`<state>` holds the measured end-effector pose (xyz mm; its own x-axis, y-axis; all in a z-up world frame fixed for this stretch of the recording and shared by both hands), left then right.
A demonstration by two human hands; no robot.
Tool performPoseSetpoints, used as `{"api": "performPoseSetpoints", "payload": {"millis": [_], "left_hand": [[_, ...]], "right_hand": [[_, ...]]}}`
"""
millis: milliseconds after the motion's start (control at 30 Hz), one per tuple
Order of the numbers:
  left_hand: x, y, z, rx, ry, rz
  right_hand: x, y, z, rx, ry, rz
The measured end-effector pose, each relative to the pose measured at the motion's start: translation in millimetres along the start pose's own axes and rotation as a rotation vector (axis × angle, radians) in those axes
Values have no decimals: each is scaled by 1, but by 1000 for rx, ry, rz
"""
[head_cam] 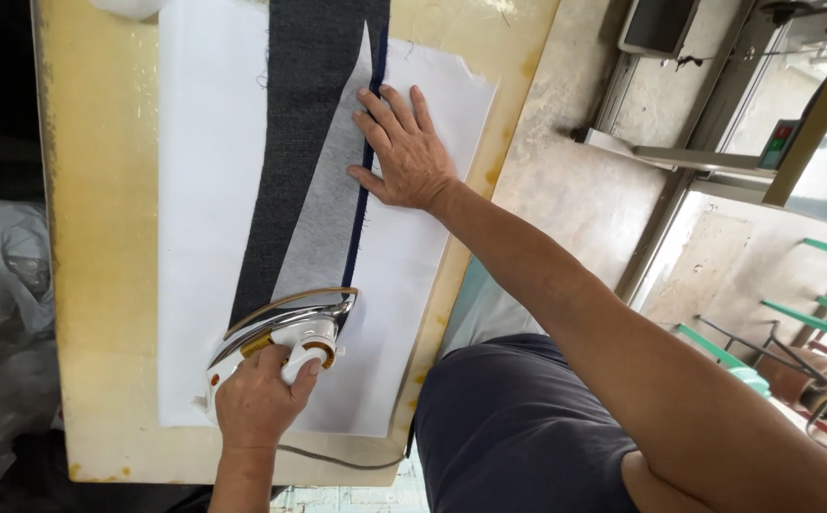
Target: The person irons a dark fabric piece on a workbench using a steam iron. They place a white paper over the fabric and continue ironing to press the material flat.
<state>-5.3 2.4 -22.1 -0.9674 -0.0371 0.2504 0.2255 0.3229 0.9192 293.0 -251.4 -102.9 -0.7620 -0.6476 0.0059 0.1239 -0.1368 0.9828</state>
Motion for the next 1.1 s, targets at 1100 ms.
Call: {"api": "performPoseSetpoints", "payload": {"millis": [1100], "left_hand": [[0,-3,4,14,-1,20]], "right_hand": [[1,-1,1,19,16,-42]]}}
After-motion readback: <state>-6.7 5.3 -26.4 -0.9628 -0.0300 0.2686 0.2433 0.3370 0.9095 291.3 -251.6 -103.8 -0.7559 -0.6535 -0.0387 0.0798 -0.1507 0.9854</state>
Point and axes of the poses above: each hand's wrist, its own x-axis away from the middle knuckle, its own y-axis out of the back of the hand, z = x × y, the point moved 1 cm from there along -x, towards the middle knuckle, and after that the axes turned 6 degrees about x, right-handed, at the moved point
